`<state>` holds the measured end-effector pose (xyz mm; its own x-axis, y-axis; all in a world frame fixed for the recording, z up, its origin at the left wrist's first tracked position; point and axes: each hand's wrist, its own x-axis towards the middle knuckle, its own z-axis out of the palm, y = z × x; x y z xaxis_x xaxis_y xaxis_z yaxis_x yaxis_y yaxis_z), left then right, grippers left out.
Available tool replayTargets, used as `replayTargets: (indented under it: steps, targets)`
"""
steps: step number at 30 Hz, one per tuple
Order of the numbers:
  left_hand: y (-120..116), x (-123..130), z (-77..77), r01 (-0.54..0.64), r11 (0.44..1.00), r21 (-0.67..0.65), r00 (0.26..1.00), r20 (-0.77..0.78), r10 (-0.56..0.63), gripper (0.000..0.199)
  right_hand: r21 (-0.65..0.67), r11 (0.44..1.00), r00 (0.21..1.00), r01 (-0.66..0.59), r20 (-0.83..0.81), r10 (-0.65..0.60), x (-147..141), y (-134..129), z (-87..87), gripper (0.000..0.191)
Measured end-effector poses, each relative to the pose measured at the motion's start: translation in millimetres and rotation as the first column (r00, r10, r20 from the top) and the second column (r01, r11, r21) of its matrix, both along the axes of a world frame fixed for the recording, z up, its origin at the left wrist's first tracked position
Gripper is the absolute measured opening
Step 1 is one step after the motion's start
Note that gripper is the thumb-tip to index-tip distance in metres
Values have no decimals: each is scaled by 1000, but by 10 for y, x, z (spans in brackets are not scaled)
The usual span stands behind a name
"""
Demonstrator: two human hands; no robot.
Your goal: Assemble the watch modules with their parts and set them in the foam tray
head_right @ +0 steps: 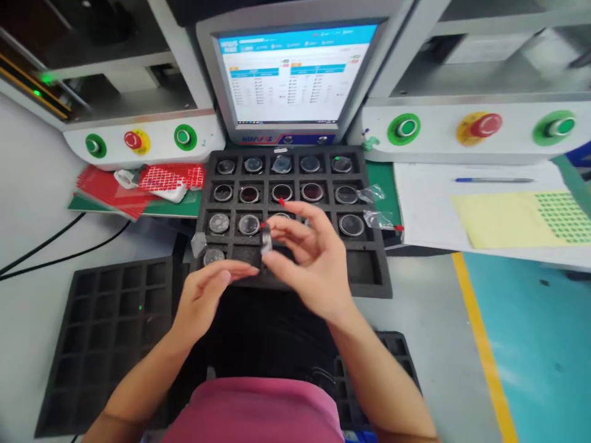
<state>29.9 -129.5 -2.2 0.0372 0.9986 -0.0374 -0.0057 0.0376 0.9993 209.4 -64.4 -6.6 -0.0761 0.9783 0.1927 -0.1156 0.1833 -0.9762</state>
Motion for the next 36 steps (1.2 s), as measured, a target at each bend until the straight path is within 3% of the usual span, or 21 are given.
replayTargets:
  steps: [1,3,5,7,11,15,17,21,24,27,32,36]
  targets:
    - [33,68,34,68,990,-120,973,229,-40,44,10,998,996,-56,-75,57,-48,-118,26,57]
    - [91,175,82,197,951,-239,839,543,-38,53,44,991,984,-124,-124,129,-126,-288,61,58]
    - [116,231,109,248,925,-288,754,656,3,48,82,986,981,-147,-119,156,-164,-360,77,56]
    - [108,241,117,206,930,-303,746,663,51,41,121,979,978,-164,-107,177,-164,-368,92,56]
    - [50,190,120,-25,985,-171,842,528,113,24,181,972,977,-147,-124,171,-134,-389,195,58]
    - [-16,135,153,-130,991,-18,935,329,129,14,153,985,996,77,-57,-69,-156,-505,337,53]
    - [-55,106,169,-156,986,57,971,195,142,11,171,978,992,124,11,-127,-166,-553,370,54]
    - [-115,16,191,-105,948,301,988,-78,134,16,228,971,991,77,88,-99,-133,-595,362,54]
    - [-118,-66,216,-4,911,413,980,-180,86,27,239,969,990,61,108,-89,-86,-600,356,59]
    - [-90,-130,235,64,885,461,972,-230,49,28,261,965,983,32,166,-77,-34,-570,378,59]
    - [-50,-158,234,106,845,523,973,-231,21,21,321,939,966,-125,255,41,65,-466,411,47]
    - [-50,-152,234,128,847,515,972,-235,-3,21,318,940,968,-126,249,46,83,-452,383,38]
